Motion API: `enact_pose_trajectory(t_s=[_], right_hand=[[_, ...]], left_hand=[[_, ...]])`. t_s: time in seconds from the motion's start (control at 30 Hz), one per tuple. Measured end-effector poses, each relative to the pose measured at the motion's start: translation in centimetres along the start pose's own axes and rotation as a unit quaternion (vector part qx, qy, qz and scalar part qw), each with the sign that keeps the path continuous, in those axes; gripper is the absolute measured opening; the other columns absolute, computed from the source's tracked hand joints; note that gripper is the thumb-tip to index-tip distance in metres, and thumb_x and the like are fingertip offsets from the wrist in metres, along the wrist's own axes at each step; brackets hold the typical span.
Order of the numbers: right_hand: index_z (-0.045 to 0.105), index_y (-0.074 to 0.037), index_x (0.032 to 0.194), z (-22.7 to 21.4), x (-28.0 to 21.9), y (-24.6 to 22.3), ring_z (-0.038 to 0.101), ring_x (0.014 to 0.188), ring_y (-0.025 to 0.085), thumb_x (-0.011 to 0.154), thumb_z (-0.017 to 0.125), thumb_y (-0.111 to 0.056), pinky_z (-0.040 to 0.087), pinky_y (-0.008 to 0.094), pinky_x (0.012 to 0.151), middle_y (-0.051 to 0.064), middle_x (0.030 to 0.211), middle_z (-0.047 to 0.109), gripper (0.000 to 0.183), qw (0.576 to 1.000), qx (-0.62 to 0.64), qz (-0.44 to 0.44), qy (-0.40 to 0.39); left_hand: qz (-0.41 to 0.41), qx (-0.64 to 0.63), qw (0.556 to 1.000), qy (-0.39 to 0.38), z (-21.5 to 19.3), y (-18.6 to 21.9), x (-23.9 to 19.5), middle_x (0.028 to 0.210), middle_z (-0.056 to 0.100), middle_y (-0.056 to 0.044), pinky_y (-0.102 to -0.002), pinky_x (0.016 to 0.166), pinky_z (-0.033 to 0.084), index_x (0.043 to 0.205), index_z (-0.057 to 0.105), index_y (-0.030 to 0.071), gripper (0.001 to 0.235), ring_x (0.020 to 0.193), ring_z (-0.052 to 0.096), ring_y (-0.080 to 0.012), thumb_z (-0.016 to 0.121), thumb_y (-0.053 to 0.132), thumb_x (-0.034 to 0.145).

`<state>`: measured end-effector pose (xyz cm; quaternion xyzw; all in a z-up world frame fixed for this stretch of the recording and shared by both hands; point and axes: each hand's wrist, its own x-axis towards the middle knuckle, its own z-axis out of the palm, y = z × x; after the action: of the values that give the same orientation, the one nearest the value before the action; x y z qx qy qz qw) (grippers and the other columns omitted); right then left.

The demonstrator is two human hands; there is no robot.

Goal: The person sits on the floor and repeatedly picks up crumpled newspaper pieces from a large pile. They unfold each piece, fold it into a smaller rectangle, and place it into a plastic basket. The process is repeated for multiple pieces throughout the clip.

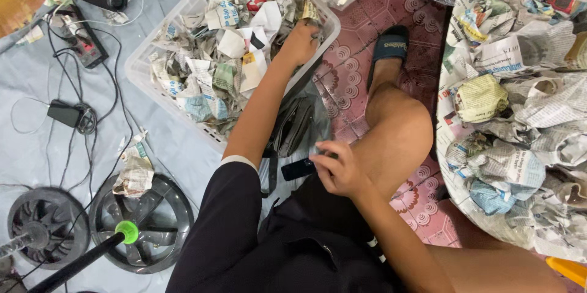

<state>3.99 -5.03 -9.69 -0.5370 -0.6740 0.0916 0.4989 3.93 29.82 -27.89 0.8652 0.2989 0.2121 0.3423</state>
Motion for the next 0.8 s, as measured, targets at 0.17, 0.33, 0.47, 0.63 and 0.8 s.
enact_pose_trajectory(t_s=[0.17, 0.33, 0.47, 0.63, 0.8], right_hand=[[0.062, -0.004, 0.119, -0.3, -0.9, 0.1, 0.063, 0.097, 0.022, 0.088, 0.073, 0.011, 0.055, 0.032, 0.082, 0.017, 0.132, 0.052, 0.036, 0.997, 0.036, 0.069, 0.013], [0.062, -0.002, 0.118, -0.6, -0.7, -0.5, 0.064, 0.097, 0.023, 0.088, 0.073, 0.011, 0.056, 0.032, 0.084, 0.018, 0.131, 0.051, 0.034, 0.995, 0.032, 0.089, 0.025], [0.064, -0.002, 0.113, -0.6, -0.1, -0.9, 0.065, 0.093, 0.021, 0.089, 0.072, 0.011, 0.056, 0.031, 0.082, 0.018, 0.131, 0.051, 0.028, 0.992, 0.037, 0.114, 0.027], [0.065, -0.001, 0.111, -0.7, 0.4, -1.4, 0.063, 0.097, 0.023, 0.089, 0.072, 0.009, 0.055, 0.032, 0.082, 0.016, 0.131, 0.051, 0.025, 0.995, 0.020, 0.093, 0.016], [0.066, -0.001, 0.110, -1.2, 0.9, -1.8, 0.062, 0.093, 0.021, 0.090, 0.072, 0.008, 0.054, 0.029, 0.075, 0.016, 0.130, 0.052, 0.023, 0.992, 0.029, 0.123, -0.003]], left_hand=[[-0.061, 0.004, 0.997, 0.048, -1.2, 1.6, 0.0, 0.116, 0.061, -0.028, -0.046, 0.095, 0.049, 0.100, 0.077, 0.003, 0.026, 0.107, 0.062, -0.0446, 0.076, 0.012, 0.076], [-0.072, -0.030, 0.995, 0.068, -7.6, 6.8, -4.7, 0.101, 0.068, -0.020, -0.042, 0.086, 0.053, 0.100, 0.077, 0.003, 0.021, 0.091, 0.069, -0.0354, 0.079, 0.012, 0.081], [-0.049, -0.039, 0.989, 0.136, -12.6, 10.2, -8.9, 0.086, 0.068, -0.016, -0.047, 0.093, 0.047, 0.100, 0.078, 0.001, 0.020, 0.071, 0.068, -0.0277, 0.081, 0.009, 0.082], [-0.102, -0.111, 0.969, 0.194, -16.9, 10.6, -11.5, 0.091, 0.070, -0.012, -0.033, 0.064, 0.053, 0.099, 0.077, 0.002, 0.016, 0.072, 0.068, -0.0198, 0.081, 0.014, 0.088], [-0.104, -0.037, 0.979, 0.170, -18.2, 11.4, -11.7, 0.087, 0.067, -0.014, -0.034, 0.061, 0.048, 0.096, 0.079, 0.000, 0.018, 0.065, 0.061, -0.0194, 0.084, 0.015, 0.087]])
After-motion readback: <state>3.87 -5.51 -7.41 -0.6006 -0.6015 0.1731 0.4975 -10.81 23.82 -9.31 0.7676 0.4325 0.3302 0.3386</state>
